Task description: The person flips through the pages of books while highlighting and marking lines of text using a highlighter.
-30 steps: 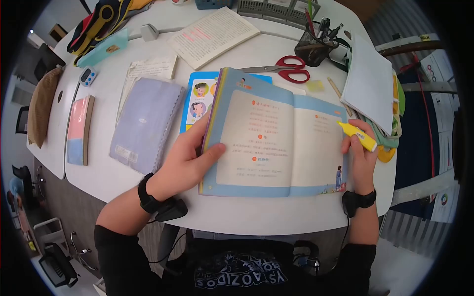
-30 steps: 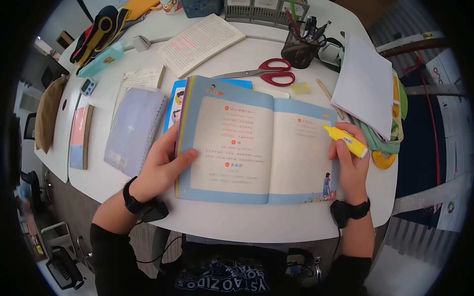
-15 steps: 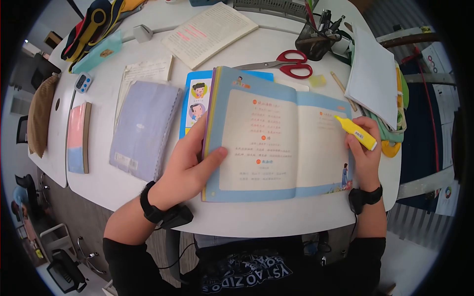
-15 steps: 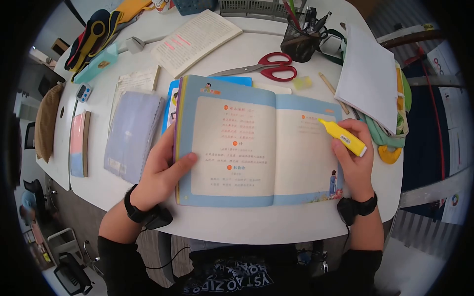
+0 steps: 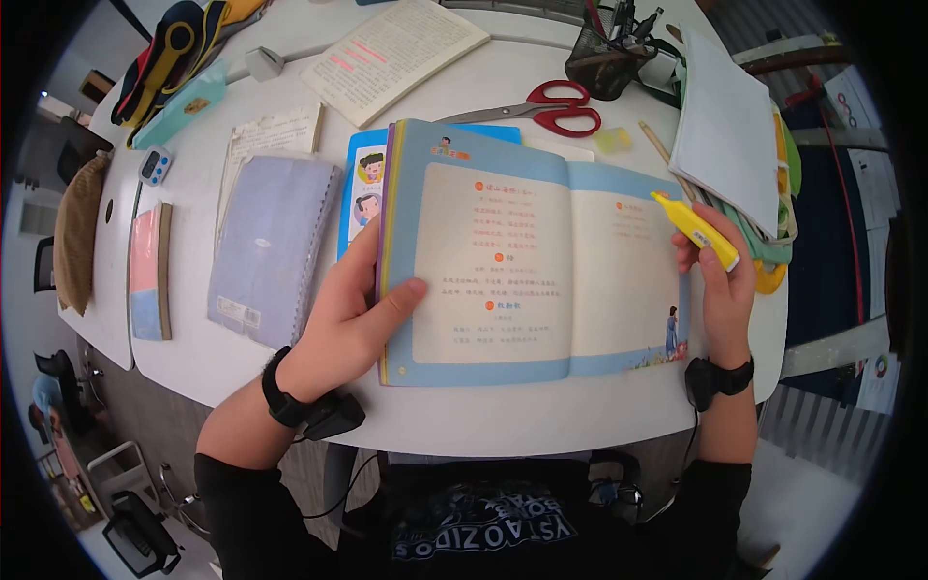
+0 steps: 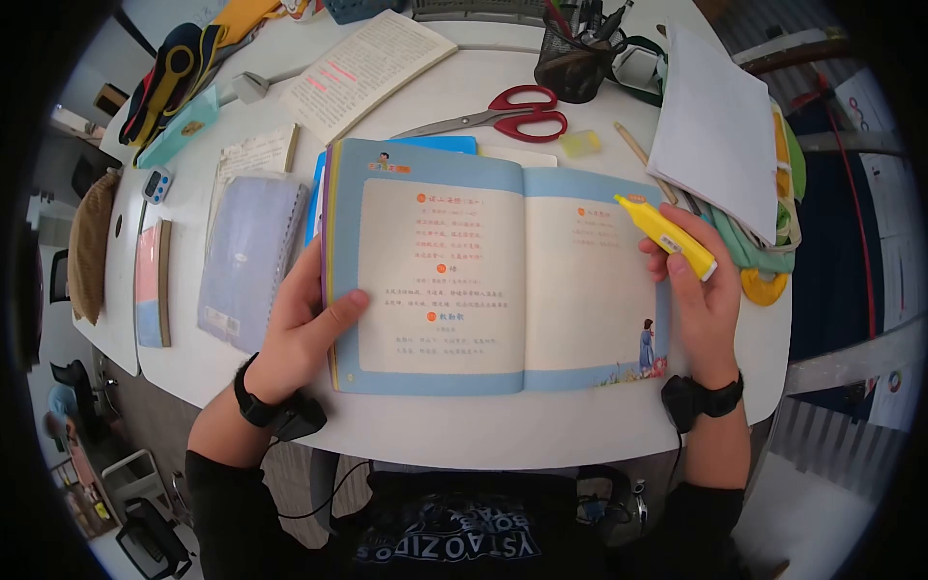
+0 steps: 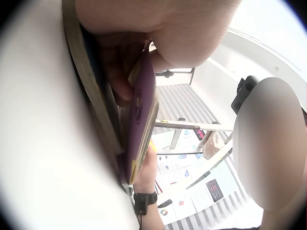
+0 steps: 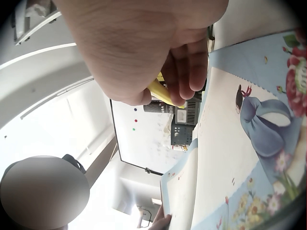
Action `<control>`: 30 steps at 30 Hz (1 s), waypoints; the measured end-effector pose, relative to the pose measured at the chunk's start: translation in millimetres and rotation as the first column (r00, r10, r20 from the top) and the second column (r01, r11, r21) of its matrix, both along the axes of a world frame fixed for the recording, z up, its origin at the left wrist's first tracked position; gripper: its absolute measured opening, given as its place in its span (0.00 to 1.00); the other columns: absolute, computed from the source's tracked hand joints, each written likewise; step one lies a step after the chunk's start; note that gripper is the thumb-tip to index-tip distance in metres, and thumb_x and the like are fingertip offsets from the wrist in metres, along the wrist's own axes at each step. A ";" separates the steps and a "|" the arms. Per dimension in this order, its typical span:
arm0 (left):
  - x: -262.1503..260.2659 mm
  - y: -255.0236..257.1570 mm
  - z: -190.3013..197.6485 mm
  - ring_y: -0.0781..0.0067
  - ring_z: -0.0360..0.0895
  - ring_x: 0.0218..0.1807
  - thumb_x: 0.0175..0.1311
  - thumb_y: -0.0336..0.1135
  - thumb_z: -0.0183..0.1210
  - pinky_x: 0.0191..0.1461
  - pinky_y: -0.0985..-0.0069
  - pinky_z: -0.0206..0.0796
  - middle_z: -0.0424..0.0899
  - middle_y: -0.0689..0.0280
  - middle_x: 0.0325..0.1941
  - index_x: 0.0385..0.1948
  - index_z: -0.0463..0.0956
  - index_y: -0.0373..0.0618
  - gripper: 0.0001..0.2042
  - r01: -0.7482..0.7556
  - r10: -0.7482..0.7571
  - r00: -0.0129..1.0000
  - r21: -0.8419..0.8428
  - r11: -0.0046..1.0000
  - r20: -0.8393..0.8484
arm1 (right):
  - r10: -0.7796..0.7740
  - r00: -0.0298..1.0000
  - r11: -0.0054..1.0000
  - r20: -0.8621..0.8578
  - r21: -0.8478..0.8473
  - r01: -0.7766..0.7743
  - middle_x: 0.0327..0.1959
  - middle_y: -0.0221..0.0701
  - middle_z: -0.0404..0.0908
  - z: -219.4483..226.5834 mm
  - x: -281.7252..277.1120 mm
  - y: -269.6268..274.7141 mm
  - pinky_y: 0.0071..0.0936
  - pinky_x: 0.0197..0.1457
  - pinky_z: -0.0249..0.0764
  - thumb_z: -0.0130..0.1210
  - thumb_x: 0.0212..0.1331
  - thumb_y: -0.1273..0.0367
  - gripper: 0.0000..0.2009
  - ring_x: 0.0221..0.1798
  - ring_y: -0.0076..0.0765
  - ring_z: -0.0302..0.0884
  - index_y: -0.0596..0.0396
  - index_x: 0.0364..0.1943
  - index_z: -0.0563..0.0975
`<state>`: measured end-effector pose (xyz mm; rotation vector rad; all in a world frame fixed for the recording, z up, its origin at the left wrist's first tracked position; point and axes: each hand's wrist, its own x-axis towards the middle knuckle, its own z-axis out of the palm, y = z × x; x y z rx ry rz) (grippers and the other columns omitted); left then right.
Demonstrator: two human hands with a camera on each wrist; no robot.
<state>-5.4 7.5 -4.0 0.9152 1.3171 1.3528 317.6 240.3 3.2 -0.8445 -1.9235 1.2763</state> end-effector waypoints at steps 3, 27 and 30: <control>-0.8 0.3 -2.6 0.71 0.66 0.75 0.78 0.24 0.52 0.76 0.70 0.60 0.68 0.57 0.77 0.81 0.46 0.36 0.34 0.006 -0.006 1.000 -0.002 1.000 -0.012 | 0.006 1.000 1.000 0.014 -0.015 -0.006 0.49 0.36 0.84 2.1 1.4 -0.9 0.19 0.50 0.75 0.53 0.76 0.68 0.19 0.45 0.21 0.79 0.62 0.66 0.75; 6.6 -0.5 3.2 0.68 0.74 0.70 0.76 0.26 0.55 0.72 0.70 0.66 0.74 0.55 0.72 0.79 0.52 0.34 0.32 -0.100 0.097 0.992 -0.033 0.994 -0.083 | -0.047 0.997 0.997 -0.058 -0.064 0.043 0.48 0.32 0.80 -10.3 2.1 14.1 0.22 0.58 0.74 0.60 0.70 0.75 0.15 0.47 0.22 0.79 0.57 0.58 0.72; 5.5 -1.5 1.3 0.68 0.74 0.70 0.76 0.25 0.55 0.72 0.71 0.66 0.74 0.56 0.72 0.79 0.52 0.35 0.32 -0.099 0.096 0.990 -0.030 0.995 -0.102 | -0.015 1.000 1.000 -0.019 -0.026 0.015 0.49 0.31 0.79 -11.3 6.2 16.9 0.21 0.57 0.74 0.62 0.69 0.74 0.14 0.46 0.22 0.79 0.58 0.55 0.75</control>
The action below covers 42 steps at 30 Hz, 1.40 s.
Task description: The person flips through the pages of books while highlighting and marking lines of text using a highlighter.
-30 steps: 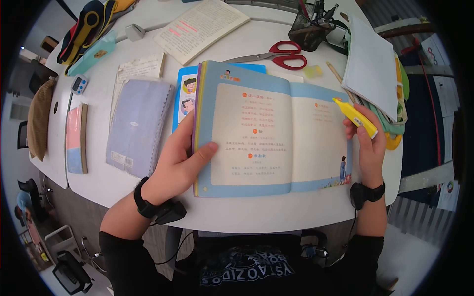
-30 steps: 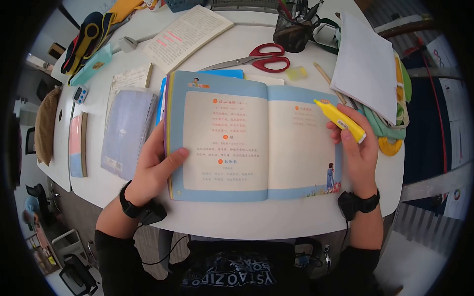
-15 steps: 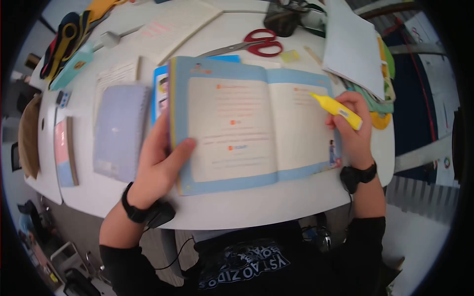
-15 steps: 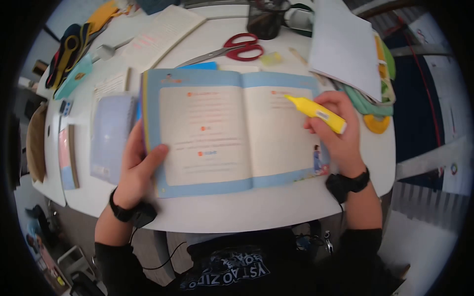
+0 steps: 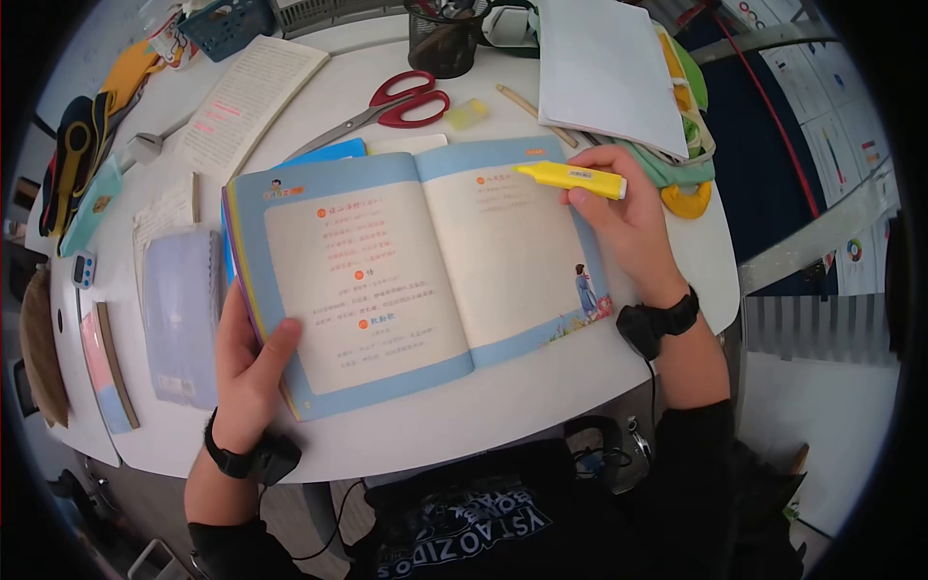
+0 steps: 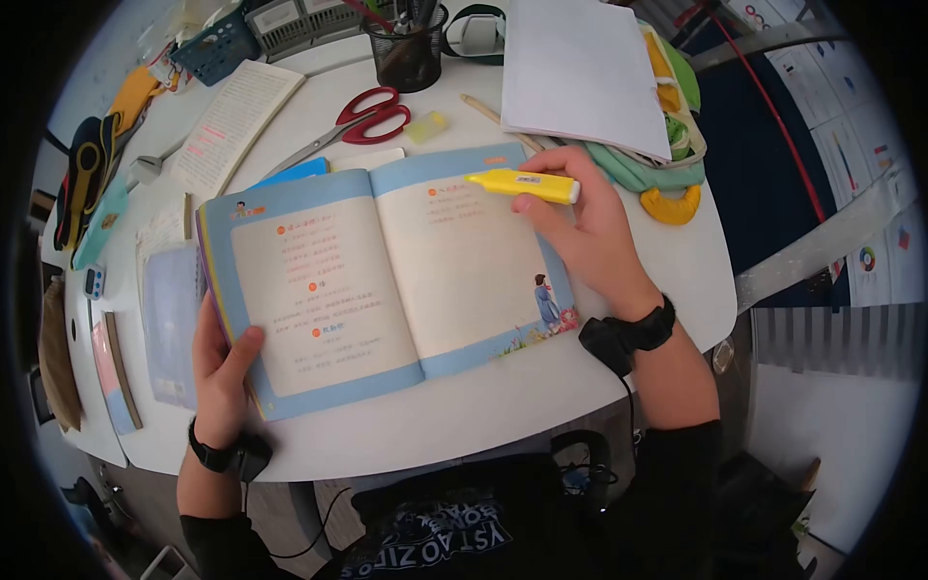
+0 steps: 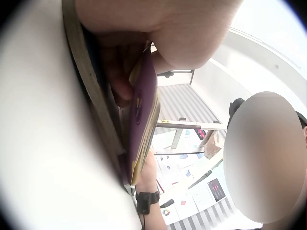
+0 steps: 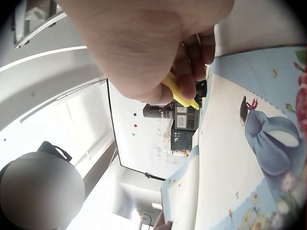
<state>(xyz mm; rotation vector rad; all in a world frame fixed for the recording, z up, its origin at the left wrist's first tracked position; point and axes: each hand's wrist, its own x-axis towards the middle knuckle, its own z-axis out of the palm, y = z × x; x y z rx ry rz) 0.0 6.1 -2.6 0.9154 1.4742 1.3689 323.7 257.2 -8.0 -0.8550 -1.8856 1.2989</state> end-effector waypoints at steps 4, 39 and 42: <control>-0.2 -0.3 0.7 0.69 0.72 0.71 0.74 0.25 0.57 0.74 0.71 0.63 0.74 0.56 0.73 0.79 0.53 0.35 0.34 -0.016 0.016 1.000 -0.028 0.999 0.013 | 0.108 0.994 0.987 0.013 -0.118 -0.105 0.48 0.29 0.78 5.0 4.6 -2.8 0.21 0.52 0.75 0.64 0.67 0.72 0.12 0.44 0.21 0.78 0.59 0.51 0.77; -1.0 1.5 3.0 0.73 0.74 0.67 0.77 0.24 0.54 0.69 0.74 0.67 0.76 0.57 0.69 0.78 0.53 0.34 0.31 0.041 -0.041 0.999 0.010 0.999 0.004 | 0.440 0.895 0.893 0.065 0.075 -0.445 0.44 0.37 0.83 11.2 -5.1 -27.1 0.21 0.35 0.76 0.57 0.68 0.77 0.12 0.27 0.25 0.80 0.59 0.54 0.81; -1.9 1.3 3.5 0.72 0.74 0.68 0.77 0.24 0.54 0.70 0.73 0.66 0.75 0.57 0.70 0.78 0.53 0.34 0.31 0.061 -0.061 0.998 -0.010 0.998 0.021 | 0.349 0.932 0.936 0.097 0.019 -0.352 0.44 0.37 0.84 16.9 -4.9 -32.9 0.21 0.34 0.75 0.58 0.68 0.77 0.12 0.28 0.24 0.81 0.60 0.53 0.81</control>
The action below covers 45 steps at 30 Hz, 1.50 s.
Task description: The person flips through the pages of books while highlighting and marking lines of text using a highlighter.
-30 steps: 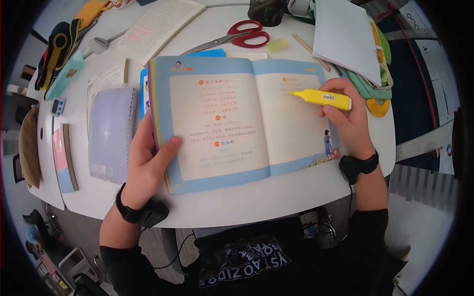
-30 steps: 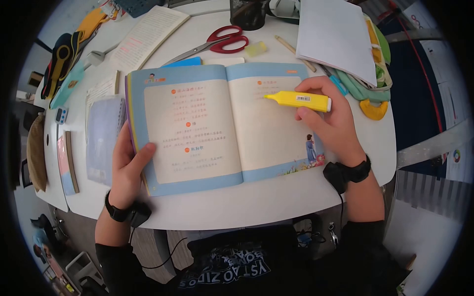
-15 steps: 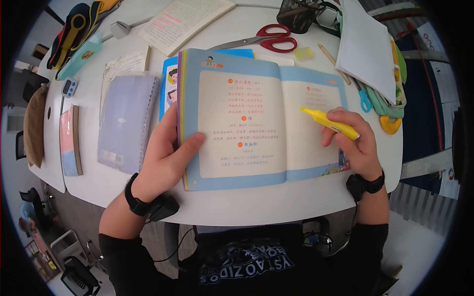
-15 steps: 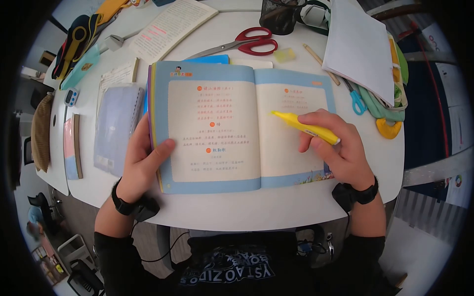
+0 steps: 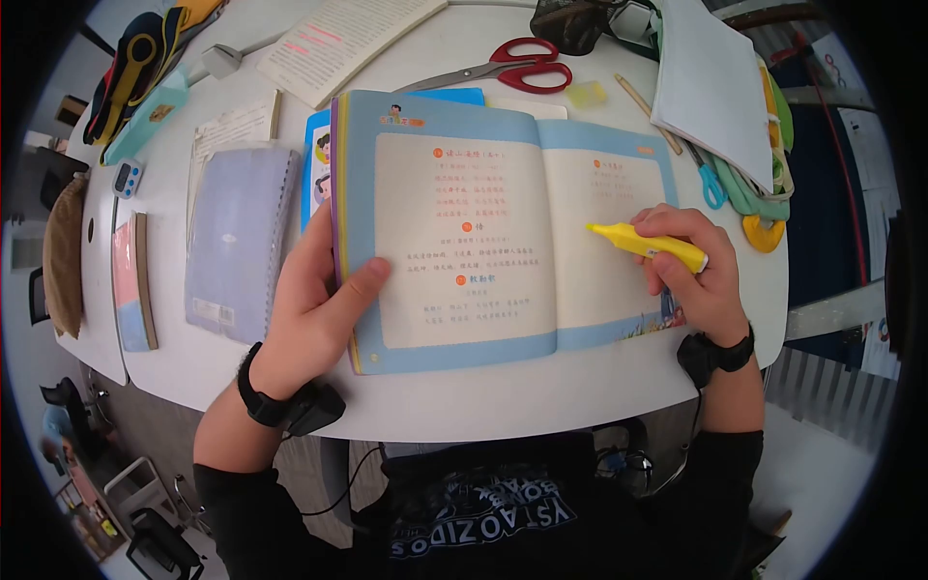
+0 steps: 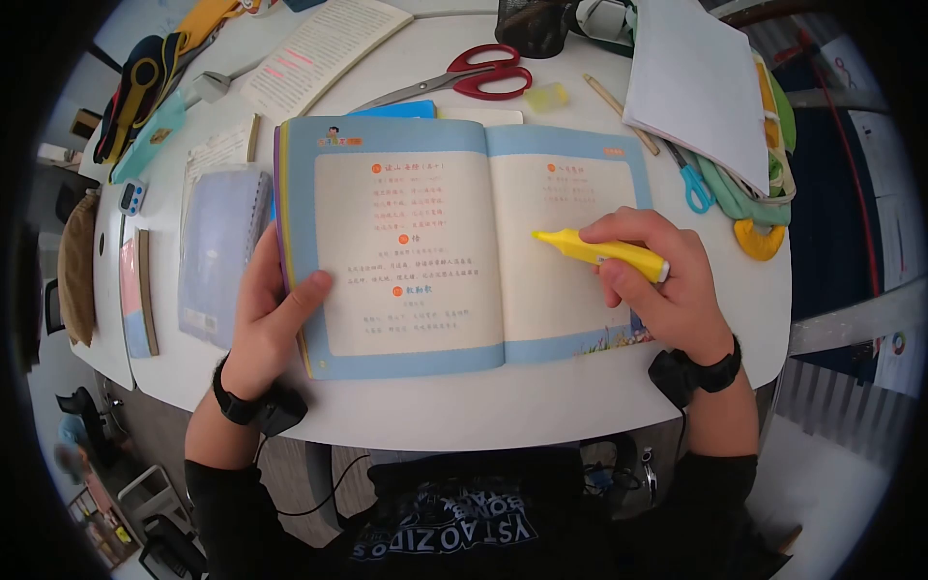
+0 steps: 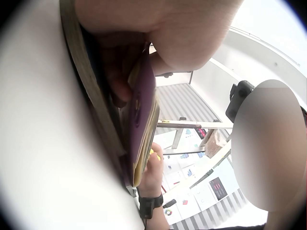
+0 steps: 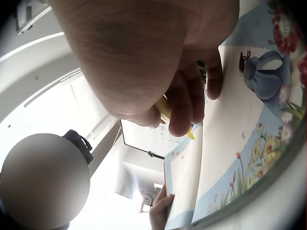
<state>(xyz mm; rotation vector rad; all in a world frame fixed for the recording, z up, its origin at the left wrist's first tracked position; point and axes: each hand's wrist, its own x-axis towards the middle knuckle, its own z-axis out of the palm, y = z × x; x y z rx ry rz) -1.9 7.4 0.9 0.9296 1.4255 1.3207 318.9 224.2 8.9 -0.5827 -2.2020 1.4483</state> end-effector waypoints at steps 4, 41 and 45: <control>2.4 1.9 0.6 0.71 0.73 0.69 0.77 0.24 0.54 0.71 0.72 0.66 0.75 0.57 0.70 0.78 0.53 0.34 0.30 -0.030 0.030 0.999 0.026 0.999 0.011 | 0.014 1.000 1.000 0.021 0.006 -0.014 0.43 0.35 0.84 3.5 0.7 0.3 0.20 0.33 0.75 0.58 0.67 0.76 0.12 0.28 0.22 0.81 0.59 0.53 0.81; 5.4 1.5 2.9 0.72 0.76 0.65 0.76 0.25 0.55 0.69 0.73 0.67 0.78 0.57 0.66 0.76 0.57 0.32 0.29 -0.099 0.099 0.995 -0.027 0.995 -0.034 | -0.102 0.995 0.981 -0.007 -0.165 0.100 0.38 0.28 0.85 2.2 1.2 0.3 0.16 0.35 0.74 0.63 0.69 0.69 0.11 0.32 0.19 0.81 0.53 0.52 0.79; 4.4 2.8 2.3 0.70 0.76 0.66 0.76 0.27 0.56 0.69 0.72 0.67 0.78 0.56 0.68 0.77 0.56 0.33 0.30 -0.076 0.076 0.996 0.011 0.997 -0.038 | 0.198 0.980 0.974 0.010 0.114 -0.197 0.42 0.30 0.86 0.9 -1.7 0.6 0.18 0.40 0.78 0.64 0.68 0.71 0.09 0.33 0.23 0.84 0.56 0.50 0.82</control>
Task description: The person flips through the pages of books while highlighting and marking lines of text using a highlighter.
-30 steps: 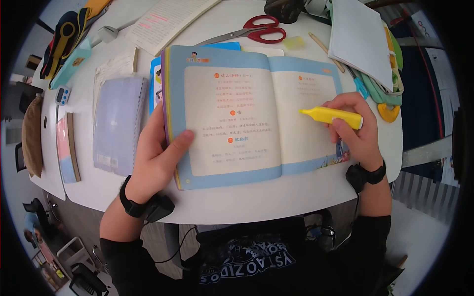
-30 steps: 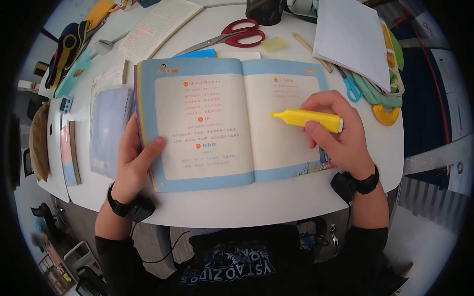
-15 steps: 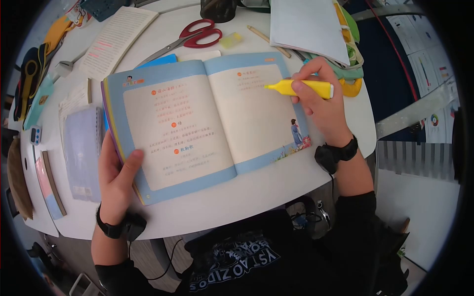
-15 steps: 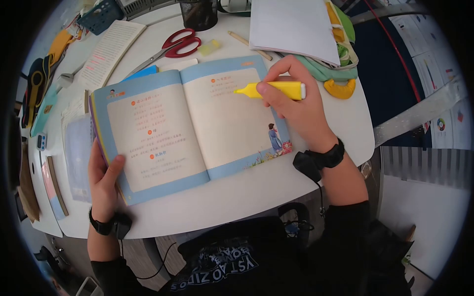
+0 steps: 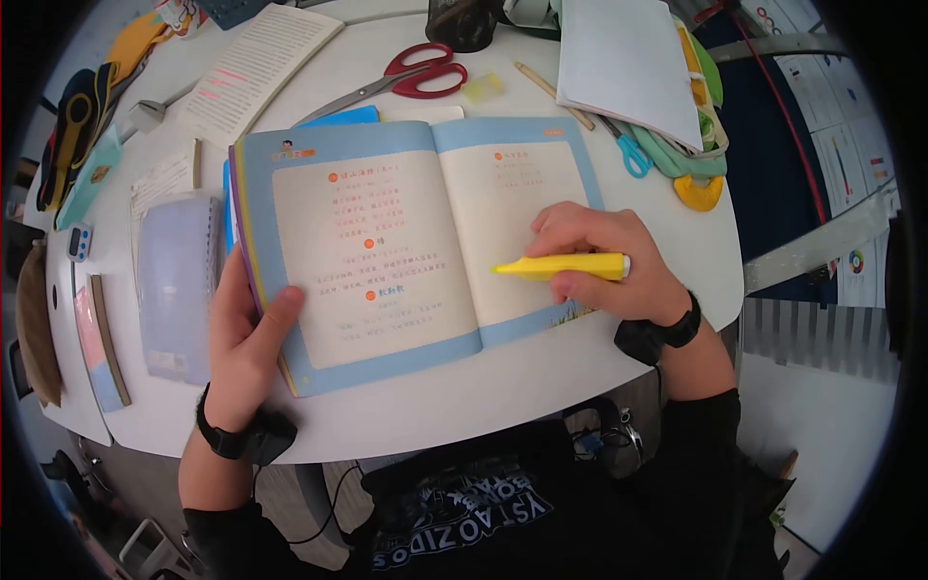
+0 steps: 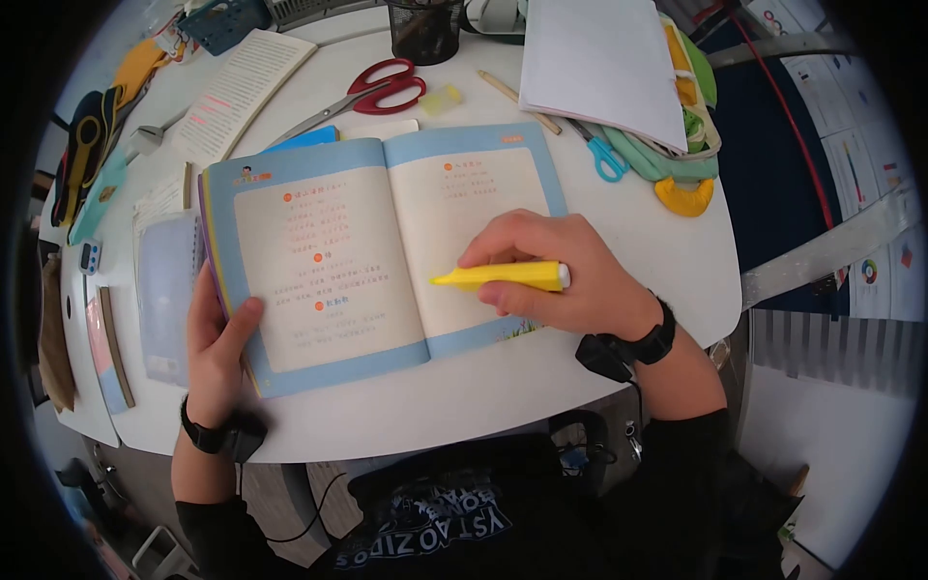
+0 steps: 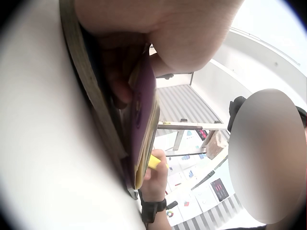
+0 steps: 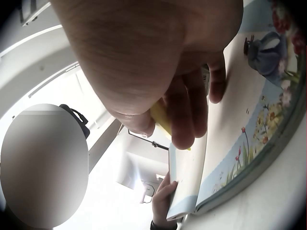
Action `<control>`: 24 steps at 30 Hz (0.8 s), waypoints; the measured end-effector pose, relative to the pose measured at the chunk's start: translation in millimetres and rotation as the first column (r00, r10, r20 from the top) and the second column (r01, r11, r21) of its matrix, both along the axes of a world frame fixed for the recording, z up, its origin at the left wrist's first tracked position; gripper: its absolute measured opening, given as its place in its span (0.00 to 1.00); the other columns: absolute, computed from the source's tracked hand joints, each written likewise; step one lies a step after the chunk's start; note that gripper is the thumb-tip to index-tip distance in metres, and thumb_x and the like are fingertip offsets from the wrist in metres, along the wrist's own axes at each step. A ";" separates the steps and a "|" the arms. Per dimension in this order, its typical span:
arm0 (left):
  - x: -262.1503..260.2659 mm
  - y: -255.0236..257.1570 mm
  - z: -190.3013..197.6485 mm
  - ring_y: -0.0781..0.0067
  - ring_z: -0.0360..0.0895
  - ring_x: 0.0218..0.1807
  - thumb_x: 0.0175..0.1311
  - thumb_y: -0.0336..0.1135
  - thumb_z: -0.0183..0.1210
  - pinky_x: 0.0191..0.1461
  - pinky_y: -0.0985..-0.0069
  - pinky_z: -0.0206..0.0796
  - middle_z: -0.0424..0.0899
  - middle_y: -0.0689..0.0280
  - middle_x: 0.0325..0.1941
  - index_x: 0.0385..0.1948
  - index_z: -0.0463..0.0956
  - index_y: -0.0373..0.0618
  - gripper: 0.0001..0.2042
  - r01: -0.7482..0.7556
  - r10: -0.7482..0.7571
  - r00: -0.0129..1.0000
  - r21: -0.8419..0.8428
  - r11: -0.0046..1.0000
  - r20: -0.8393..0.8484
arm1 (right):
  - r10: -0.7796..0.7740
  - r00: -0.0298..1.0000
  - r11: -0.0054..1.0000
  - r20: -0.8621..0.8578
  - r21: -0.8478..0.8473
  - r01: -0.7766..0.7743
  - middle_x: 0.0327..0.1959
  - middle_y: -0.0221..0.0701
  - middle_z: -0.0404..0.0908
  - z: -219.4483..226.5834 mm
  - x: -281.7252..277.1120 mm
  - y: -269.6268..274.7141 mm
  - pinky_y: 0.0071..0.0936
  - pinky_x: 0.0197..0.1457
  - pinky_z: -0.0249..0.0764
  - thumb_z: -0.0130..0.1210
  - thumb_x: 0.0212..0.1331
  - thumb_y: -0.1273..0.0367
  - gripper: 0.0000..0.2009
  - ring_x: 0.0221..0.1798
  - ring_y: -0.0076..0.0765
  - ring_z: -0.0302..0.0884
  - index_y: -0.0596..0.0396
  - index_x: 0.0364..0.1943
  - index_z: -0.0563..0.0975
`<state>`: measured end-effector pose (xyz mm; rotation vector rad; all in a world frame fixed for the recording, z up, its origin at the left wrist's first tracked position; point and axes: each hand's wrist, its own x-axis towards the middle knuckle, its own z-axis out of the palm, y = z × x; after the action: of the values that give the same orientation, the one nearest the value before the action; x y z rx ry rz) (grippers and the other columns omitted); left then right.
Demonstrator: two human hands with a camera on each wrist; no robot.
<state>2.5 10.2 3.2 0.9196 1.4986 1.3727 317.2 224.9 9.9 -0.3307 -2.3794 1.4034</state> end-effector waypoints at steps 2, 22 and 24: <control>-2.4 -0.4 0.3 0.70 0.76 0.66 0.77 0.28 0.57 0.69 0.72 0.67 0.77 0.56 0.68 0.77 0.55 0.33 0.30 0.013 -0.013 1.000 -0.001 1.000 -0.001 | -0.010 0.999 0.989 0.033 -0.146 0.015 0.42 0.30 0.87 4.8 0.8 -5.4 0.19 0.40 0.77 0.64 0.68 0.72 0.10 0.34 0.22 0.84 0.57 0.51 0.81; 6.0 -13.9 0.8 0.67 0.73 0.69 0.74 0.28 0.57 0.72 0.67 0.64 0.74 0.55 0.69 0.77 0.54 0.34 0.32 0.093 -0.093 0.996 -0.008 0.996 -0.017 | -0.145 0.985 0.989 0.095 0.052 0.141 0.44 0.31 0.86 3.9 -0.6 -4.4 0.23 0.47 0.77 0.66 0.67 0.69 0.12 0.42 0.29 0.84 0.54 0.52 0.80; 8.0 -16.4 -1.0 0.67 0.73 0.69 0.74 0.28 0.57 0.71 0.67 0.65 0.74 0.54 0.69 0.77 0.53 0.34 0.32 0.086 -0.086 0.996 -0.010 0.996 -0.039 | -0.126 0.989 0.992 0.077 0.025 0.124 0.43 0.31 0.85 2.6 -2.8 -6.7 0.24 0.48 0.77 0.66 0.67 0.69 0.12 0.43 0.30 0.84 0.54 0.51 0.80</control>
<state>10.6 -6.3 2.2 0.9993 1.4759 1.2923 314.3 218.2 12.4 -0.5293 -2.3875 1.3312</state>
